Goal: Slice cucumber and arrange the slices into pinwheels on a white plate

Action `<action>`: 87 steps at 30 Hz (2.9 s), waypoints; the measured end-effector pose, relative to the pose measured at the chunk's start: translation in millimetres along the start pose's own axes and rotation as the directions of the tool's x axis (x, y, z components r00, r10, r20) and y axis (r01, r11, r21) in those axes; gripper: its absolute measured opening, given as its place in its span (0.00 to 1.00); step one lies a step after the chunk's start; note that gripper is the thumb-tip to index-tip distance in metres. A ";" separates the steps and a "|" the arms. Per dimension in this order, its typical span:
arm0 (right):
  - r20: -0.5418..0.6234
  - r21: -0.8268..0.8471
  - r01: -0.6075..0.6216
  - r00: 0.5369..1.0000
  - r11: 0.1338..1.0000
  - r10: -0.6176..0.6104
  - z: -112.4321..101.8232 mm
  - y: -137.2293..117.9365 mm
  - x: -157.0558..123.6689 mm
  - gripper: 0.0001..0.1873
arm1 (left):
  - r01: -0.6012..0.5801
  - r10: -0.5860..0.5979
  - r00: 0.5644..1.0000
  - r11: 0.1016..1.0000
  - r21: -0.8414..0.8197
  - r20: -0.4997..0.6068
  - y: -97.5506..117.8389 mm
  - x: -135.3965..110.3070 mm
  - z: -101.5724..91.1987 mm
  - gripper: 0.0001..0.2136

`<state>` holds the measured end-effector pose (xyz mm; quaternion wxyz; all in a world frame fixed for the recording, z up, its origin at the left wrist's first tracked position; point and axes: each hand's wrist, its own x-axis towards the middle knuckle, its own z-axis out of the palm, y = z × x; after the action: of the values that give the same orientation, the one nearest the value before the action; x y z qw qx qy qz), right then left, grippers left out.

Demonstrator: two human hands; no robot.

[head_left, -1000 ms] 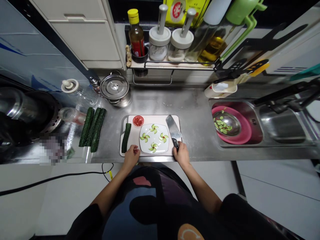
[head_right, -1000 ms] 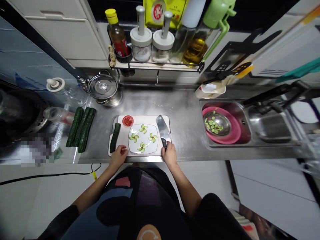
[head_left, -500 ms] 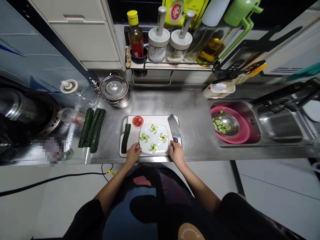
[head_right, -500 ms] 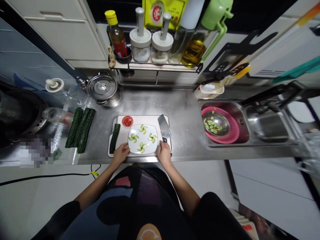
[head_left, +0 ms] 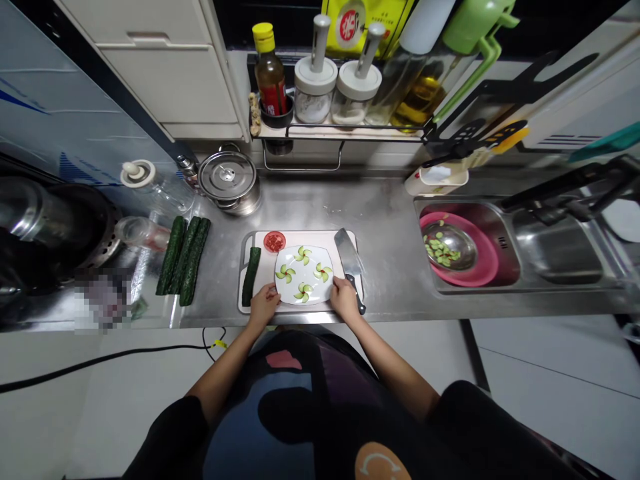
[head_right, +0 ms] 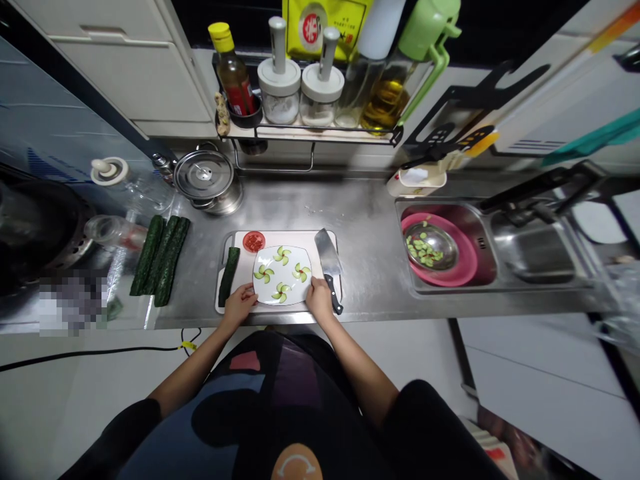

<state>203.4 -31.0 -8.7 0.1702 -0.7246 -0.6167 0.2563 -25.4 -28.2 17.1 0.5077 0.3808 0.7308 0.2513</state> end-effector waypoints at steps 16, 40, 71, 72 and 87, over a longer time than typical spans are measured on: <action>0.072 -0.030 0.013 0.997 0.999 -0.011 -5.9 -1.1 9.8 0.19 | -0.028 0.030 0.999 0.998 0.063 -0.038 -7.5 3.6 2.6 0.15; 0.044 0.098 -0.061 0.997 0.993 0.057 -4.9 -3.6 0.7 0.17 | -0.347 0.417 0.899 0.865 0.362 -0.134 -25.5 -17.8 -33.3 0.11; 0.174 0.500 -0.304 0.952 0.810 0.251 11.7 6.5 9.6 0.21 | -0.147 0.351 0.910 0.771 0.620 -0.221 -13.1 6.2 -55.2 0.16; 0.178 0.508 -0.309 0.951 0.804 0.253 11.3 4.7 9.1 0.21 | -0.144 0.349 0.911 0.770 0.622 -0.220 -12.8 5.5 -55.1 0.16; 0.262 0.524 -0.430 0.903 0.735 0.341 10.2 3.4 9.2 0.13 | -0.364 0.492 0.861 0.772 0.521 -0.128 -14.5 -8.8 -39.6 0.12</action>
<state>201.2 -23.3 -20.3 0.2753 -0.7309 -0.3582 0.5115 -65.0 -43.0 25.1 0.2264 0.6159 0.7220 0.2193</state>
